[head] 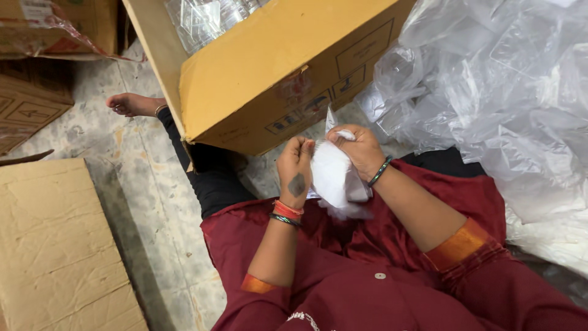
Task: The person sits on the floor and packs small clear plastic containers into a cardboard box. They pick up containers, place them into a white plastic bag, and then place the bag into the box. The person repeats this process multiple times.
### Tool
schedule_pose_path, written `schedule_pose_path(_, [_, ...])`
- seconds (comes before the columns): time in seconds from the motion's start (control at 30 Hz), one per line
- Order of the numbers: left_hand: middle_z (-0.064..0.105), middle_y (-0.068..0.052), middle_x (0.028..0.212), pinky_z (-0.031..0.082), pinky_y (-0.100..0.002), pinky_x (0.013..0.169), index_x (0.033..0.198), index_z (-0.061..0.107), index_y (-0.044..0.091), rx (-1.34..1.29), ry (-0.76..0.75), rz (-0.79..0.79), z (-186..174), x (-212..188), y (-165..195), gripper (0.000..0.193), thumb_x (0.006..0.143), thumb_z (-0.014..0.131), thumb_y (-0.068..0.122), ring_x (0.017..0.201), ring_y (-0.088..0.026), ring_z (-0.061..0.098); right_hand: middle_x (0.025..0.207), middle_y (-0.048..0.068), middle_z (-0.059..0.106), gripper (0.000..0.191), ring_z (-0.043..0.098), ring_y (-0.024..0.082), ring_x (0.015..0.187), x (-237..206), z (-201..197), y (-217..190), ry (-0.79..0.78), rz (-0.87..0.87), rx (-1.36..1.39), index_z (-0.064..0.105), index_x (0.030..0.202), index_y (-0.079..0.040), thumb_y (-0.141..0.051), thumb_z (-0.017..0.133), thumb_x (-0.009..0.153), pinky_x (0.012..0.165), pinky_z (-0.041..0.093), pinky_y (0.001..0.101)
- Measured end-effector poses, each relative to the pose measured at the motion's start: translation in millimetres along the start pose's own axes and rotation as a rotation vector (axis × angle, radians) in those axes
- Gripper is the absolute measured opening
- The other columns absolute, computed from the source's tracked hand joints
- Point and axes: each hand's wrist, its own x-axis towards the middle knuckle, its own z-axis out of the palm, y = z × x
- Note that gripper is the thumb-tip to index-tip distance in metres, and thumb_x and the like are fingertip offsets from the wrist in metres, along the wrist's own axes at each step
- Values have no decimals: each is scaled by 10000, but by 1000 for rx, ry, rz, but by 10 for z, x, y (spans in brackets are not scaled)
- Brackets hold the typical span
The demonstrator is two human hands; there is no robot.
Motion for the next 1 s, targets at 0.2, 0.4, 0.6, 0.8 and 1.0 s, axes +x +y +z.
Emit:
schedule_pose_path(0.2, [607,-6,684,445,-245,589,911,672,-1,87,13,38,27,16,-231,296,1031,629,267,648,-63,492,987,62,729,179,691,132,887,18,-46,-42,-61,81,90,731,1010,-32,-199,719,947,807,573,283])
schedule_pose_path(0.4, [619,27,788,425,-247,640,947,678,61,-645,-47,-122,-56,102,-451,279,1055,598,306,701,-67,504,1017,88,705,356,614,125,896,110,-390,110,-363,158,54,666,1014,-31,-384,642,1046,822,491,262])
schedule_pose_path(0.6, [612,12,787,495,-305,746,904,626,107,-1553,-379,-316,-436,50,-445,351,1146,587,358,700,-130,578,929,44,678,226,653,158,829,224,-626,26,-402,591,113,681,1004,-44,-266,647,976,759,533,313])
schedule_pose_path(0.8, [652,-20,1070,520,-304,726,899,622,74,-1027,-136,-399,-715,-384,-689,84,900,563,14,808,-124,607,957,103,741,295,702,232,864,45,-311,112,-369,362,-664,699,1046,-23,-205,760,822,741,568,355])
schedule_pose_path(1.0, [659,-104,1187,491,-256,751,1101,598,37,-134,114,-57,-586,-203,-1282,189,924,632,-20,871,-110,578,1024,147,728,457,696,366,908,129,-104,557,-197,-49,-1329,629,1148,-82,-344,761,797,780,540,453])
